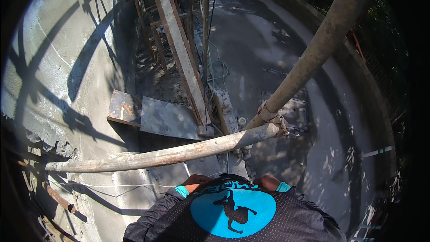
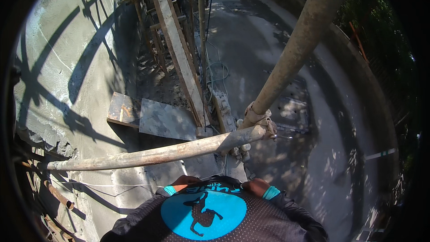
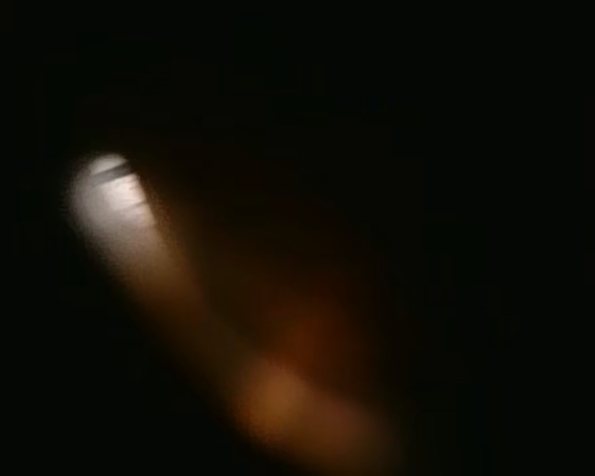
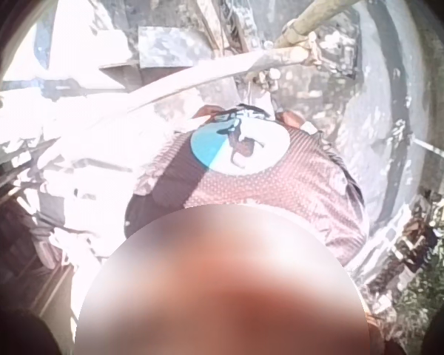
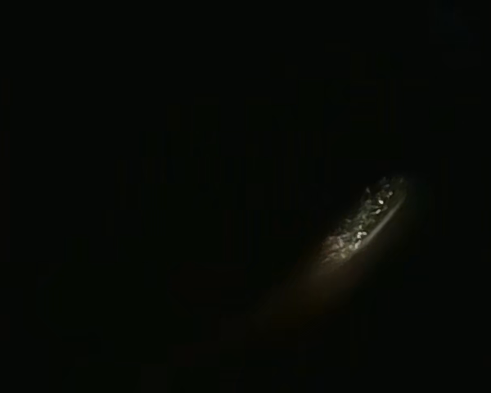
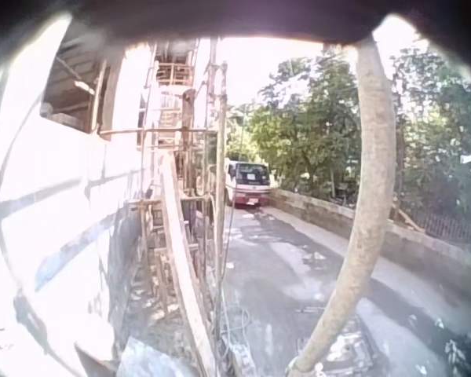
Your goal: The person walks from a covered area to a construction site and uses a wrench to tighten bolts on a metal scaffolding pole. They repeatedly turn the wrench while stabilizing the pole with their other hand.
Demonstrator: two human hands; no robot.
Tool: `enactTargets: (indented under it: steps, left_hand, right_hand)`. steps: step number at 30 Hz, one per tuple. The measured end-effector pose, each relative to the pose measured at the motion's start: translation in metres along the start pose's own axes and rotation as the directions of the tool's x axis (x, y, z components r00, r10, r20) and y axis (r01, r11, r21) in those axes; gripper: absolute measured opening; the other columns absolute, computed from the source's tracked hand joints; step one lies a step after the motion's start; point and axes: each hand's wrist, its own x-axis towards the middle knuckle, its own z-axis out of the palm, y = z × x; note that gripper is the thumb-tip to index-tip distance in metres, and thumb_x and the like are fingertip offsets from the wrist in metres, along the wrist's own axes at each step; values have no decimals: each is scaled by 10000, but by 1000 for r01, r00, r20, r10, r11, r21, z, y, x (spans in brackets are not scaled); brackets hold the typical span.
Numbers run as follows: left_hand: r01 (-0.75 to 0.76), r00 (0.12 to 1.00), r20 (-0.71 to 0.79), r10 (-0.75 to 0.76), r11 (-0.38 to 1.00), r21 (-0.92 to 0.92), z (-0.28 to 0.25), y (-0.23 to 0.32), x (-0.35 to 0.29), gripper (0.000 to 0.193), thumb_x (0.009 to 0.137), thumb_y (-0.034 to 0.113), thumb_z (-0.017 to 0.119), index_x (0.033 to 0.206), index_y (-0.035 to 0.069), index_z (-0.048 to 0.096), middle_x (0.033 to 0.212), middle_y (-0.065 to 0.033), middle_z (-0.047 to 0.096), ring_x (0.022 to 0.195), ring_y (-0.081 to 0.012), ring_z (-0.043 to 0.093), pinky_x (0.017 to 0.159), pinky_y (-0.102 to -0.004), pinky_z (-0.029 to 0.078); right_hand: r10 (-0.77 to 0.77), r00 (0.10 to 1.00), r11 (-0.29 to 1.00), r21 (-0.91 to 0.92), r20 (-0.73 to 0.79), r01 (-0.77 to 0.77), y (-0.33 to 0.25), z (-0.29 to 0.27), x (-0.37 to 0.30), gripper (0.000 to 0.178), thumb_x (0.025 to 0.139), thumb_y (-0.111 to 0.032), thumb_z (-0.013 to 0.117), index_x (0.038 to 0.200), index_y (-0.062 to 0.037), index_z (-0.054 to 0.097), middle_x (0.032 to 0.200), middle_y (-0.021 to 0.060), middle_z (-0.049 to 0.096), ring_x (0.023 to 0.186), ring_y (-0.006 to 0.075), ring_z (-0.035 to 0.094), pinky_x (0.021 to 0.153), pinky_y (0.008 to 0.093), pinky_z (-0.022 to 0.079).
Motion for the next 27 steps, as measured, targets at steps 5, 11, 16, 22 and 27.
enactTargets:
  steps: [5, 11, 16, 22, 27]
  left_hand:
    - [-40, 998, -54, 35, 993, -113, 5, -19, -19, 405, 1127, 361, 561, 1326, 35, 697, 1213, -134, 763, 1091, -203, 714, 942, -336, 547]
    - [-142, 984, -116, 137, 989, -34, -8, -26, -55, 360, 1051, 281, 677, 1277, 5, 717, 1222, -162, 740, 1125, -240, 707, 1022, -371, 549]
    - [419, 893, -270, -360, 884, 206, -32, -96, -103, 375, 1045, 331, 665, 1316, 79, 723, 1185, -96, 768, 1017, -182, 726, 884, -330, 574]
    - [699, 715, -249, -653, 677, 231, -34, -216, -162, 355, 1014, 374, 669, 1255, 129, 755, 1060, -99, 771, 893, -219, 723, 753, -347, 561]
    - [758, 609, -295, -736, 649, -56, -23, -279, -183, 303, 1002, 429, 681, 1136, 176, 782, 872, -17, 746, 597, -114, 642, 503, -316, 493]
  right_hand:
    - [144, 948, 853, 450, 284, -264, 10, -7, 17, 330, 1090, -274, 559, 1170, 0, 724, 974, 182, 757, 811, 258, 689, 775, 451, 544]
    - [-41, 988, 854, 519, 149, -42, 2, 16, 52, 292, 1104, -248, 569, 1235, -22, 701, 1038, 104, 752, 883, 153, 688, 792, 343, 550]
    - [227, 939, 471, 815, 257, -337, 3, 49, 72, 225, 1064, -200, 630, 1167, -28, 731, 984, 62, 759, 822, 157, 711, 747, 323, 588]
    - [657, 745, 276, 884, 113, -377, 35, 115, 58, 188, 1012, -181, 683, 1028, 0, 729, 859, 59, 725, 728, 163, 691, 690, 316, 586]
    - [364, 860, 849, -253, -358, -465, 108, 191, -3, 102, 860, -168, 734, 912, -90, 774, 856, 61, 764, 761, 239, 734, 714, 366, 606]
